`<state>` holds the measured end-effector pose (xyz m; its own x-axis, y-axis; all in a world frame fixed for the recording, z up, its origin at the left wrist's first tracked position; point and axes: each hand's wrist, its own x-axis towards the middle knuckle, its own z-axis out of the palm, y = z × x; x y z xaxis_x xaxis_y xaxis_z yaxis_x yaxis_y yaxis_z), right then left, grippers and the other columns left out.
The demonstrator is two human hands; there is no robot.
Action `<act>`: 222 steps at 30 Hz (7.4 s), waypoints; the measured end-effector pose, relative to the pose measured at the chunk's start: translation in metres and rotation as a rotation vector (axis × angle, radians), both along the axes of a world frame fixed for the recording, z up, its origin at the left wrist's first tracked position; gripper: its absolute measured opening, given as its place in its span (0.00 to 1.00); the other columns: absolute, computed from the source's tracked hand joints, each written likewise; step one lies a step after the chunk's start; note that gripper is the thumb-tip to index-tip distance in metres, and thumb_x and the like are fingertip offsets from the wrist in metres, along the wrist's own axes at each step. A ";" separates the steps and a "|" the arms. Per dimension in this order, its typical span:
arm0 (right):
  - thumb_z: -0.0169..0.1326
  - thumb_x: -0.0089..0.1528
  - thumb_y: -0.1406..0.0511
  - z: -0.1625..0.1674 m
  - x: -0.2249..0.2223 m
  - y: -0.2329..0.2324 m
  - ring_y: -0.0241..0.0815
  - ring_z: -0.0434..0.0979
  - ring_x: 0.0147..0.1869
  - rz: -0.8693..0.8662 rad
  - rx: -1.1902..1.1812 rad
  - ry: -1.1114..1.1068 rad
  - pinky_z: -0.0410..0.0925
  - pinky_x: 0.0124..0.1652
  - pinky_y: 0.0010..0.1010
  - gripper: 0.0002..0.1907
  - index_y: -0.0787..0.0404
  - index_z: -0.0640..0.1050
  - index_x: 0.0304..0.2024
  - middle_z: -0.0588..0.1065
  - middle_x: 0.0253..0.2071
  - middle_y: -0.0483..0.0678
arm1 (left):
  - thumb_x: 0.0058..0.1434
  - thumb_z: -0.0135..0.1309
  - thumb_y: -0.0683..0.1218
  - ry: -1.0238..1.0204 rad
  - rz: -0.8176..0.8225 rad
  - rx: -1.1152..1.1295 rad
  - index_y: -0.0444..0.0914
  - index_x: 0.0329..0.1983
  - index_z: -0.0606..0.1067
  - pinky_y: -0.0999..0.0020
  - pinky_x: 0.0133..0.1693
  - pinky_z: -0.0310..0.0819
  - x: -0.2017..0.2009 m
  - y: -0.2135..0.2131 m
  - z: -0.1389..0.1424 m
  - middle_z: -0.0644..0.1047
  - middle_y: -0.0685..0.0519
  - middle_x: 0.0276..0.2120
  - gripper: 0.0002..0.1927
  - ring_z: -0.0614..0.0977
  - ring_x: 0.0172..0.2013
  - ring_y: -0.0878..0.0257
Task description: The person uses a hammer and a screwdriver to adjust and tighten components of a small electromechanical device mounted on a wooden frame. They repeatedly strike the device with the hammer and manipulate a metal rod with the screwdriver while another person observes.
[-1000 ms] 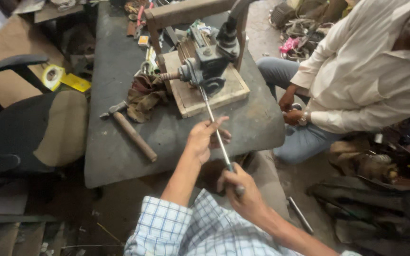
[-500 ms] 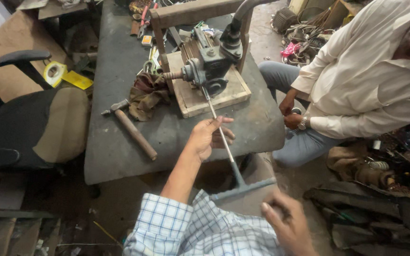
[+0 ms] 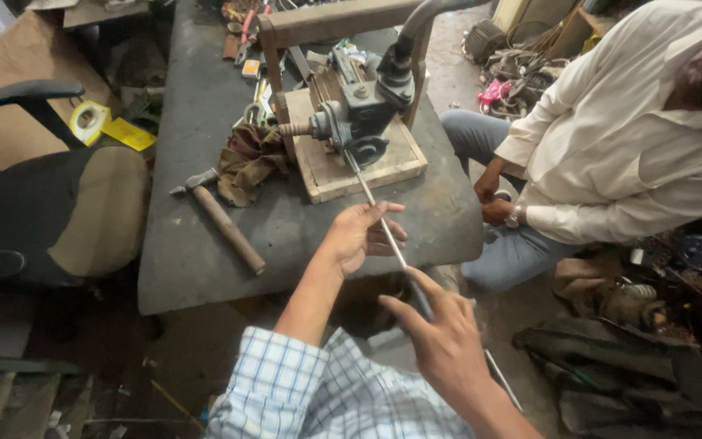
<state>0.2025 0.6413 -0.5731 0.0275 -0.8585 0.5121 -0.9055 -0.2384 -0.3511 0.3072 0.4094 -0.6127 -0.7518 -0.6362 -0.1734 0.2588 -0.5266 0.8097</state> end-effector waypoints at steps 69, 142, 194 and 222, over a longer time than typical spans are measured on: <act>0.56 0.54 0.71 -0.042 -0.035 0.007 0.47 0.71 0.61 -0.135 -0.007 -1.483 0.64 0.60 0.48 0.25 0.49 0.75 0.55 0.73 0.56 0.50 | 0.68 0.54 0.50 0.146 0.115 0.051 0.36 0.52 0.74 0.53 0.41 0.83 -0.014 -0.015 -0.021 0.82 0.40 0.39 0.15 0.86 0.38 0.50; 0.53 0.68 0.56 -0.074 -0.019 -0.324 0.32 0.77 0.29 0.019 0.335 -1.425 0.70 0.29 0.24 0.15 0.62 0.81 0.39 0.81 0.32 0.44 | 0.70 0.47 0.47 -0.109 0.884 0.228 0.37 0.49 0.76 0.51 0.45 0.83 0.188 0.103 -0.099 0.82 0.42 0.38 0.12 0.86 0.40 0.50; 0.62 0.59 0.59 -0.041 -0.009 -0.295 0.38 0.79 0.29 -0.227 0.032 -0.856 0.69 0.30 0.30 0.15 0.65 0.84 0.39 0.82 0.30 0.49 | 0.70 0.42 0.47 -0.176 0.869 0.289 0.35 0.52 0.74 0.49 0.45 0.84 0.170 0.093 -0.119 0.81 0.39 0.38 0.15 0.85 0.41 0.47; 0.65 0.58 0.55 -0.113 0.057 -0.286 0.54 0.82 0.37 -0.078 0.107 -0.130 0.72 0.37 0.43 0.15 0.58 0.82 0.37 0.82 0.32 0.53 | 0.70 0.46 0.48 -0.125 0.893 0.292 0.34 0.52 0.74 0.52 0.44 0.82 0.173 0.110 -0.136 0.81 0.40 0.38 0.15 0.85 0.40 0.49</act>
